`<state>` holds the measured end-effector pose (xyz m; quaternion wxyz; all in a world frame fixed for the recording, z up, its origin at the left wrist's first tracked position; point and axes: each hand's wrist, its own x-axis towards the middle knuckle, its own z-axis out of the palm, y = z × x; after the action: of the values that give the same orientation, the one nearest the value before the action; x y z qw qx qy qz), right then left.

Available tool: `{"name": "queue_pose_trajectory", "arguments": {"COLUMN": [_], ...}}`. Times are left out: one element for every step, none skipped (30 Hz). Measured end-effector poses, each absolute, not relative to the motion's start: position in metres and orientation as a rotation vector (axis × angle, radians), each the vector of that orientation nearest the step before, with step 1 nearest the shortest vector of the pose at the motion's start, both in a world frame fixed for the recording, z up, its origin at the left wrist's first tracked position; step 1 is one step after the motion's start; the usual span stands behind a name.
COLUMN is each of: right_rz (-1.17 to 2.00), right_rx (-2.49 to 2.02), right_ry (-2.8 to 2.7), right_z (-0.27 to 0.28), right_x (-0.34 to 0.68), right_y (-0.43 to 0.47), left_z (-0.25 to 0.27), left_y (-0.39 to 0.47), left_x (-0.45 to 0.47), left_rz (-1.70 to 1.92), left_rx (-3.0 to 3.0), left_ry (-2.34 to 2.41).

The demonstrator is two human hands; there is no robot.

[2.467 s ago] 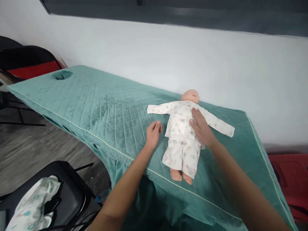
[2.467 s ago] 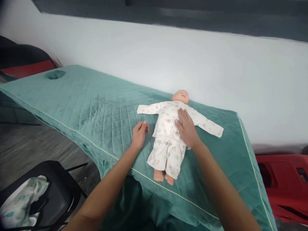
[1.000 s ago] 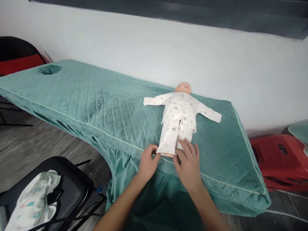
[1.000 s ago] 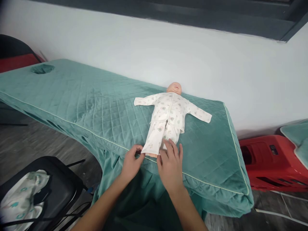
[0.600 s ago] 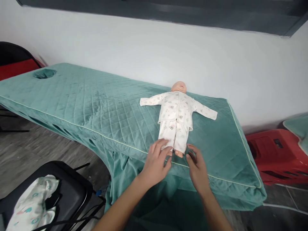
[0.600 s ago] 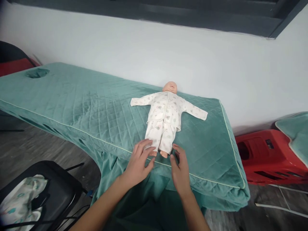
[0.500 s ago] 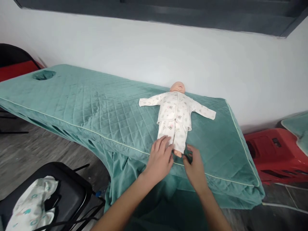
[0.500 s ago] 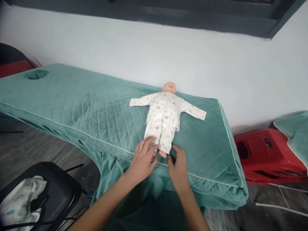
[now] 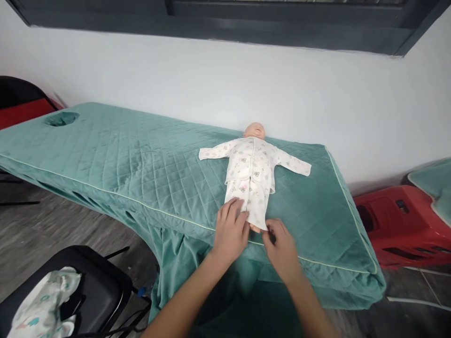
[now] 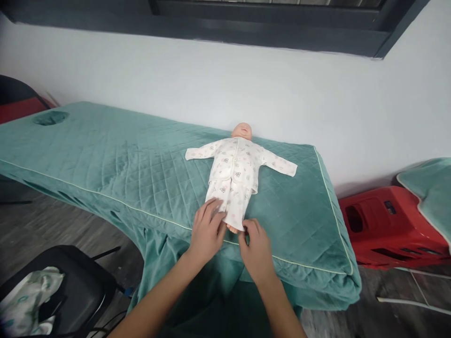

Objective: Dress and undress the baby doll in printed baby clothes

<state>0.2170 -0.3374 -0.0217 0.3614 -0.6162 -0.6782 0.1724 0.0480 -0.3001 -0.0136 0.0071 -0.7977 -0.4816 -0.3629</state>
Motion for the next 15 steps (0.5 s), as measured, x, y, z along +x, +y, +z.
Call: {"name": "queue_pose_trajectory", "arguments": {"right_rz": [0.421, 0.396, 0.379, 0.372, 0.371, 0.369, 0.364, 0.359, 0.355, 0.354, 0.358, 0.368, 0.380, 0.394, 0.411], "right_rx": [-1.571, -1.562, -1.557, -1.555, -1.558, -1.567, -1.578, -1.591, -1.603, -1.616, -1.625, -1.630, -1.629, -1.629, -1.626], "right_ry": [-1.756, -1.762, -1.772, -1.786, -1.803, -1.819, -1.831, -1.839, -1.844, -1.844, -1.843, -1.844, -1.845, -1.843, -1.838], "right_z": [-0.020, -0.019, -0.019, -0.022, -0.025, -0.028, -0.032, -0.036, -0.039, -0.040, -0.041, -0.042, -0.041, -0.041, -0.039], "right_x": [0.219, 0.220, 0.221, 0.221, 0.221, 0.220, 0.218, 0.217, 0.216, 0.215, 0.215, 0.215, 0.216, 0.217, 0.219], "right_y": [-0.341, -0.344, -0.347, -0.349, -0.350, -0.351, -0.351, -0.351, -0.351, -0.350, -0.350, -0.350, -0.350, -0.351, -0.352], "left_z": [-0.013, -0.012, -0.012, -0.012, -0.013, -0.015, -0.018, -0.020, -0.023, -0.025, -0.027, -0.029, -0.030, -0.032, -0.033], "left_y": [-0.302, -0.305, -0.307, -0.308, -0.309, -0.310, -0.309, -0.309, -0.308, -0.308, -0.308, -0.309, -0.311, -0.313, -0.316], "left_x": [0.046, 0.044, 0.043, 0.042, 0.041, 0.040, 0.039, 0.039, 0.039, 0.038, 0.037, 0.035, 0.033, 0.030, 0.026], "left_rz": [-1.186, -1.225, -1.252, -1.265, -1.270, -1.267, -1.261, -1.253, -1.249, -1.251, -1.264, -1.281, -1.301, -1.321, -1.347], "left_rx": [-2.491, -2.488, -2.486, -2.486, -2.485, -2.485, -2.485, -2.488, -2.493, -2.501, -2.510, -2.522, -2.538, -2.555, -2.569], "left_ry": [-1.473, -1.440, -1.410, -1.382, -1.360, -1.345, -1.338, -1.336, -1.340, -1.347, -1.352, -1.356, -1.359, -1.367, -1.389]}}
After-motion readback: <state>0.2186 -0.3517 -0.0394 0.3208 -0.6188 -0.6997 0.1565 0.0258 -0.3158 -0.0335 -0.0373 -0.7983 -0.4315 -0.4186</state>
